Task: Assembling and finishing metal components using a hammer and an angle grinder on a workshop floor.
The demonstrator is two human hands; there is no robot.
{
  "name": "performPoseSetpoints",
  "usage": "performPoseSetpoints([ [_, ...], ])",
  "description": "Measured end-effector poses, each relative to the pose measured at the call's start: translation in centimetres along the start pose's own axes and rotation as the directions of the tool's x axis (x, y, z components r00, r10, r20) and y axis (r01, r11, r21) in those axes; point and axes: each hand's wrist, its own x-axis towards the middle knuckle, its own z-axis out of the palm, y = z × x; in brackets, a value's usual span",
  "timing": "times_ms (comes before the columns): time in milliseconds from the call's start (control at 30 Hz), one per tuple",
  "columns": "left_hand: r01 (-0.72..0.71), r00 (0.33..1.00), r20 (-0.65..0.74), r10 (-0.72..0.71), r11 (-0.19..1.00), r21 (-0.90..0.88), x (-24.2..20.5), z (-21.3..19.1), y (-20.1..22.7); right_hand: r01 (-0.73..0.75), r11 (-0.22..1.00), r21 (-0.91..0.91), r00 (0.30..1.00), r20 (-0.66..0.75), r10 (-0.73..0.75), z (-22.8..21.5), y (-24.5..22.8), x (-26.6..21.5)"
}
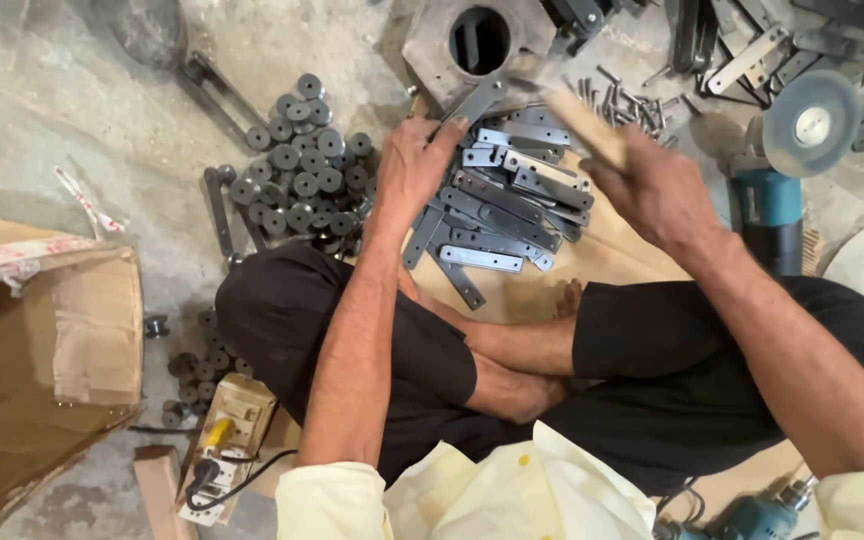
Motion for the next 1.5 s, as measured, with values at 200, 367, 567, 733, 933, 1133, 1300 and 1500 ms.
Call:
performPoseSetpoints([
  [200,-0.084,0.996,-0.021,0.085,0.996,0.016,-0.2,0.5,-1.1,-0.372,0.801,-0.469,0.859,0.153,0.488,-1.1,-5.4,1.3],
  [367,-0.202,0.974,-0.092,0.207,0.978,0.06,-0.4,1.0,-1.3,-0.066,0.875,-0.479,0.948,0.243,0.205,-0.1,-2.4,1.6],
  [567,-0.041,0.998,-0.035,0.042,0.999,0.033,-0.2,0.7,-0.8,-0.441,0.874,-0.203,0.879,0.1,0.467,-1.1,-4.0,0.5],
  [733,-0.08,0.996,-0.027,0.082,0.995,0.054,0.1,0.7,-0.9,-0.375,0.896,-0.24,0.883,0.203,0.424,0.3,-1.7,0.4],
  [933,-0.077,0.997,-0.02,0.077,0.997,0.025,-0.2,0.1,-0.4,-0.383,0.882,-0.276,0.9,0.105,0.423,0.4,-3.6,-0.1],
  [1133,-0.008,1.0,-0.003,0.008,1.0,0.007,-0.3,0.3,-0.2,-0.232,0.822,-0.52,0.901,0.204,0.383,0.4,-3.2,0.5],
  [1300,-0.092,0.996,-0.003,0.092,0.995,0.039,-0.2,0.4,-0.2,-0.167,0.909,-0.381,0.979,0.042,0.198,-0.3,-4.8,0.0],
  [1500,-0.071,0.997,-0.023,0.071,0.997,0.008,-0.3,0.6,-0.4,-0.548,0.684,-0.482,0.62,0.315,0.719,0.0,-4.5,1.8],
])
